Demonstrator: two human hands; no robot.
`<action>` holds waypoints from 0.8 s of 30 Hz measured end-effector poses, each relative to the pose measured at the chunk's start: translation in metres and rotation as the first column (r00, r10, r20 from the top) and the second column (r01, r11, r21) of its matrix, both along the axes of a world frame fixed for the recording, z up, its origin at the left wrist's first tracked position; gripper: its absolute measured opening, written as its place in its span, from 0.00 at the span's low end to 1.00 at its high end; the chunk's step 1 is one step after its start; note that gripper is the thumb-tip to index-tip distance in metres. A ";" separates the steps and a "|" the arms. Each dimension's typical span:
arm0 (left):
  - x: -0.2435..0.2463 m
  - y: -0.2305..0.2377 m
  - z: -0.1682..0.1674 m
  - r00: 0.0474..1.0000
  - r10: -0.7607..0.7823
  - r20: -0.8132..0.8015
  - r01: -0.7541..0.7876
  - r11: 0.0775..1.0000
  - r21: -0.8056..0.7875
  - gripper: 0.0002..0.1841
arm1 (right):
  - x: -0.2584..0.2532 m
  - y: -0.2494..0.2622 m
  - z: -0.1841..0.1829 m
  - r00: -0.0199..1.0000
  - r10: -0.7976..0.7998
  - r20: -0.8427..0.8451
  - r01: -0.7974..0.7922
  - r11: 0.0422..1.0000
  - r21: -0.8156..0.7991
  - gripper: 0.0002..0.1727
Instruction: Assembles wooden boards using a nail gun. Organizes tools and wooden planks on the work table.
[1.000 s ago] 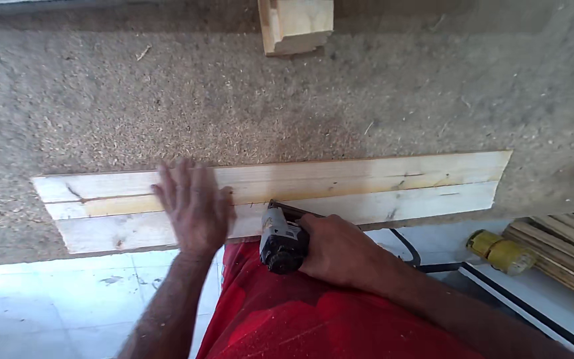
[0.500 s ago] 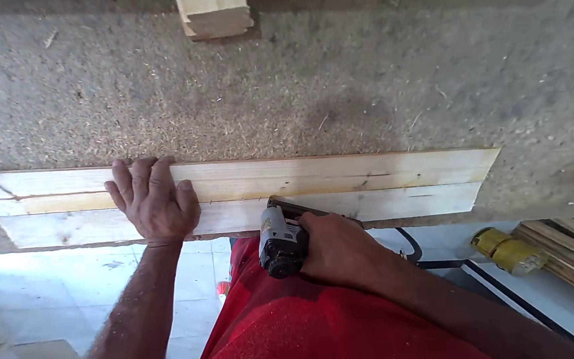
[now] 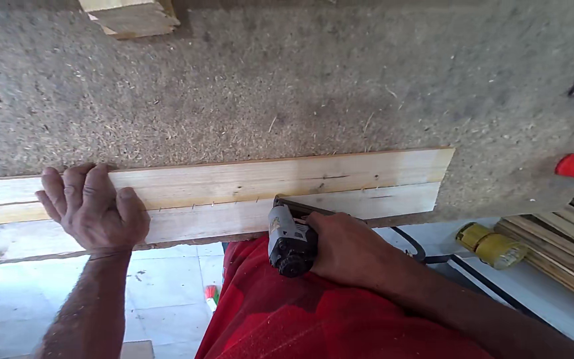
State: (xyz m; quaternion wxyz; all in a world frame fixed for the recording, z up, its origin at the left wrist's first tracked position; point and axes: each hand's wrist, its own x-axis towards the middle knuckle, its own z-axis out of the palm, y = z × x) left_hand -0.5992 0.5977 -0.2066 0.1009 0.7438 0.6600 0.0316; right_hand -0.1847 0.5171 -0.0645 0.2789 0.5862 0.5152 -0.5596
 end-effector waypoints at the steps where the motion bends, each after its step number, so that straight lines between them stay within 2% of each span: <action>1: -0.003 0.000 -0.002 1.000 -0.003 0.002 0.003 1.000 0.000 0.33 | 0.006 -0.001 0.001 1.000 0.007 0.006 -0.007 1.000 -0.006 0.26; 9: -0.031 -0.006 -0.028 1.000 0.003 -0.015 -0.003 1.000 0.005 0.31 | 0.048 -0.014 0.003 1.000 -0.030 -0.008 0.030 1.000 0.007 0.25; 18: 0.000 -0.003 -0.002 1.000 0.010 -0.005 -0.010 0.999 -0.049 0.32 | 0.096 -0.026 0.010 0.994 -0.094 0.059 0.098 0.994 -0.058 0.23; 24: 0.008 -0.001 0.004 1.000 0.006 0.029 -0.005 0.999 -0.031 0.33 | 0.126 -0.043 0.011 0.991 -0.117 0.068 0.118 0.993 -0.005 0.23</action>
